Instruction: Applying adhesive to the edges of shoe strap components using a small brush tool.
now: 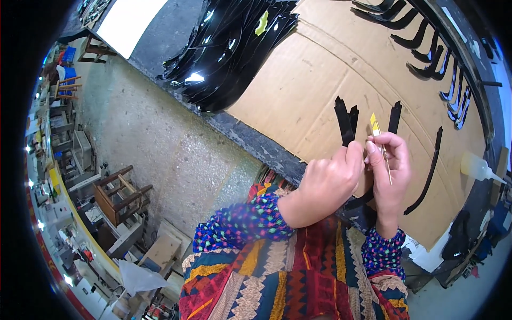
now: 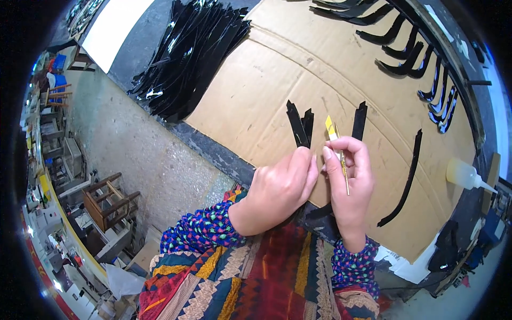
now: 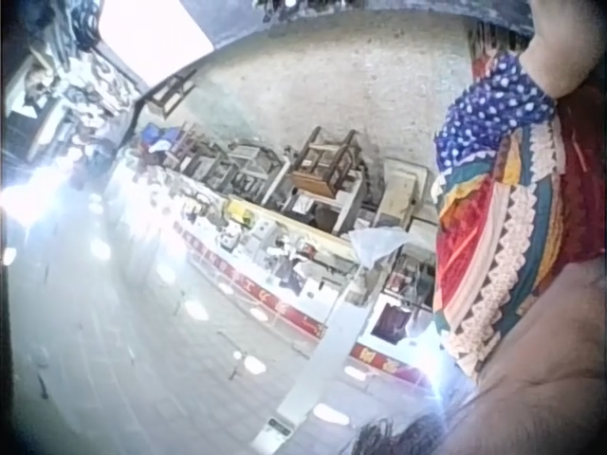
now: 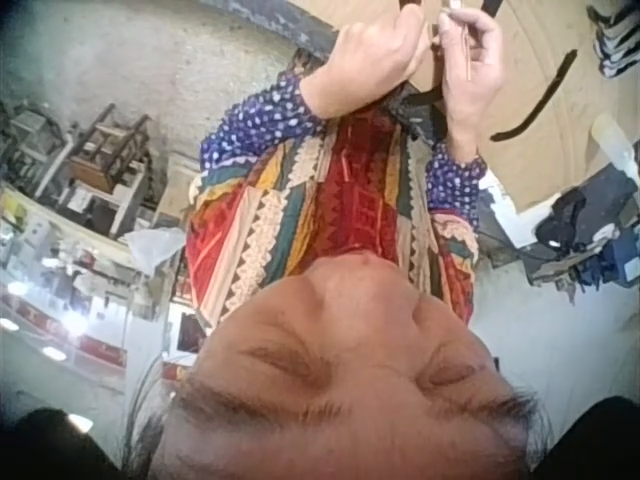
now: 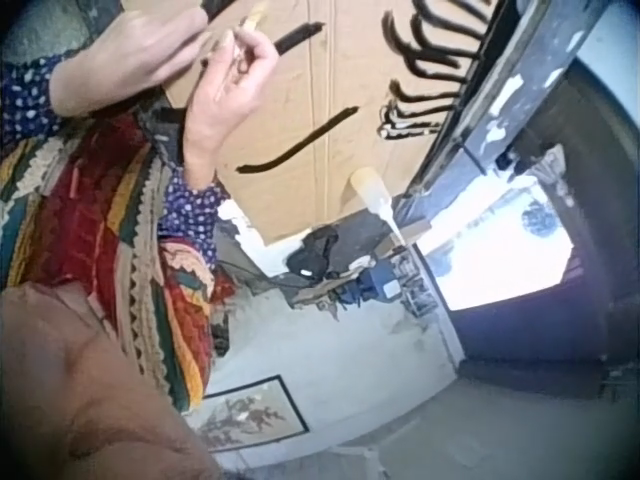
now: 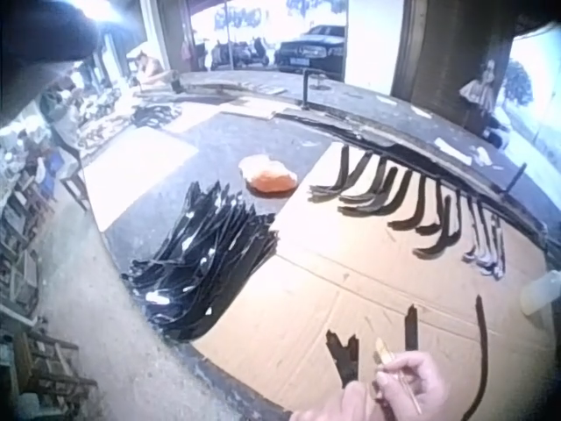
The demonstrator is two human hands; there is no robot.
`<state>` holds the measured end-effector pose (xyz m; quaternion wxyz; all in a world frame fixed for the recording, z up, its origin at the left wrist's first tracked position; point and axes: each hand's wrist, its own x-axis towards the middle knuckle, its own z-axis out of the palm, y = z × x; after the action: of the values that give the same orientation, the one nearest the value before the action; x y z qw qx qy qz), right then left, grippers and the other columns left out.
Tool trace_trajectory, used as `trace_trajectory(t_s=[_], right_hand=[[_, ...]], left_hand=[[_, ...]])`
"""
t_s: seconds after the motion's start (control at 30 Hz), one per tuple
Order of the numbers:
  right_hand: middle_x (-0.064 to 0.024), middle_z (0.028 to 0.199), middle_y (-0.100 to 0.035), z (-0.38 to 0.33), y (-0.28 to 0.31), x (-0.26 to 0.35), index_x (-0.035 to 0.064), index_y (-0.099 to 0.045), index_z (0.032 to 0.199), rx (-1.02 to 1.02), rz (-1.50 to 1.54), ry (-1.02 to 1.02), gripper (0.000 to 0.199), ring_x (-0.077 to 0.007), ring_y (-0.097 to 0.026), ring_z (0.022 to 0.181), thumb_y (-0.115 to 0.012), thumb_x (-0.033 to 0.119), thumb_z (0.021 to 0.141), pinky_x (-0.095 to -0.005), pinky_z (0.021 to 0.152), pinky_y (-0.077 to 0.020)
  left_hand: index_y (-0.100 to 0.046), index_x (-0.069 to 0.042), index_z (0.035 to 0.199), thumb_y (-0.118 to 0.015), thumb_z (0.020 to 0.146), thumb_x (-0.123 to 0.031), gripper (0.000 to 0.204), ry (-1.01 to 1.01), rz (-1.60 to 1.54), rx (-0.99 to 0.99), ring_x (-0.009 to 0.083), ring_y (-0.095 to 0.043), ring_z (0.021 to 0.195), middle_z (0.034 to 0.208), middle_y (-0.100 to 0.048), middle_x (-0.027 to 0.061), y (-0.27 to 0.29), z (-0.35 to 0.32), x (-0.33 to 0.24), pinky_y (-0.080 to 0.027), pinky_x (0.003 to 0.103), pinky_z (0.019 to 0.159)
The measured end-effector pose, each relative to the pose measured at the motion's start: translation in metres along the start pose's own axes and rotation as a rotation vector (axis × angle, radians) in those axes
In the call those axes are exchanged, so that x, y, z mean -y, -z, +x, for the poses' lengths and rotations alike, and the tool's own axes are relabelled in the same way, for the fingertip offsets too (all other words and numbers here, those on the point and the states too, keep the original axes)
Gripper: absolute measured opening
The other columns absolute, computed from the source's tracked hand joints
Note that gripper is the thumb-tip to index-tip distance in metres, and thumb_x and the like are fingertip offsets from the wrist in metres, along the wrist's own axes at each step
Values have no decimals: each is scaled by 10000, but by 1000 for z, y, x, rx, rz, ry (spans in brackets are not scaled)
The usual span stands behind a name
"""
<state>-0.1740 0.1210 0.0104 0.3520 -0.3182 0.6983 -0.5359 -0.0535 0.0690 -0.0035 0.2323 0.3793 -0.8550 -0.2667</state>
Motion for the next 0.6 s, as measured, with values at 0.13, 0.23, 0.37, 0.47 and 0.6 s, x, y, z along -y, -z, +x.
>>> trace_trajectory(t_s=[0.13, 0.23, 0.37, 0.47, 0.6], right_hand=[[-59, 968, -589, 4, -5, -6, 12, -566, 1025, 5, -166, 113, 183, -109, -582, 807, -666, -11, 873, -242, 691, -485], [-89, 962, -583, 7, -9, -14, 13, -568, 1014, -10, -354, 303, 225, -160, -586, 804, -696, -25, 833, -271, 691, -479], [-111, 956, -578, 3, -16, -3, 15, -559, 1018, -37, -441, 242, 278, -214, -592, 831, -730, -15, 801, -306, 704, -479], [-119, 949, -578, 6, -13, -10, 15, -555, 1016, -38, -453, 332, 284, -231, -595, 810, -736, -6, 798, -319, 702, -481], [-123, 945, -580, 8, -12, -13, 13, -555, 1012, -41, -463, 349, 281, -238, -597, 792, -736, -5, 798, -322, 703, -483]], left_hand=[[-515, -40, 841, -652, 873, -88, 148, -34, -131, -49, 226, -596, 519, 609, -526, 94, 9, -2, 5, -471, 343, 444], [-550, -24, 868, -666, 863, -86, 132, -33, -190, -95, 228, -609, 537, 641, -560, 98, 11, -4, 11, -473, 339, 452], [-621, -62, 830, -705, 837, -107, 95, 49, -77, -88, 217, -627, 525, 654, -608, 80, 31, -8, 16, -499, 312, 480], [-599, -74, 786, -739, 795, -49, 142, -32, 110, -358, 137, -536, 441, 580, -529, 28, 68, 1, 28, -463, 285, 411], [-658, -48, 803, -728, 826, -46, 74, -105, 352, -638, 97, -573, 474, 647, -619, 35, 109, 31, 55, -470, 252, 434]])
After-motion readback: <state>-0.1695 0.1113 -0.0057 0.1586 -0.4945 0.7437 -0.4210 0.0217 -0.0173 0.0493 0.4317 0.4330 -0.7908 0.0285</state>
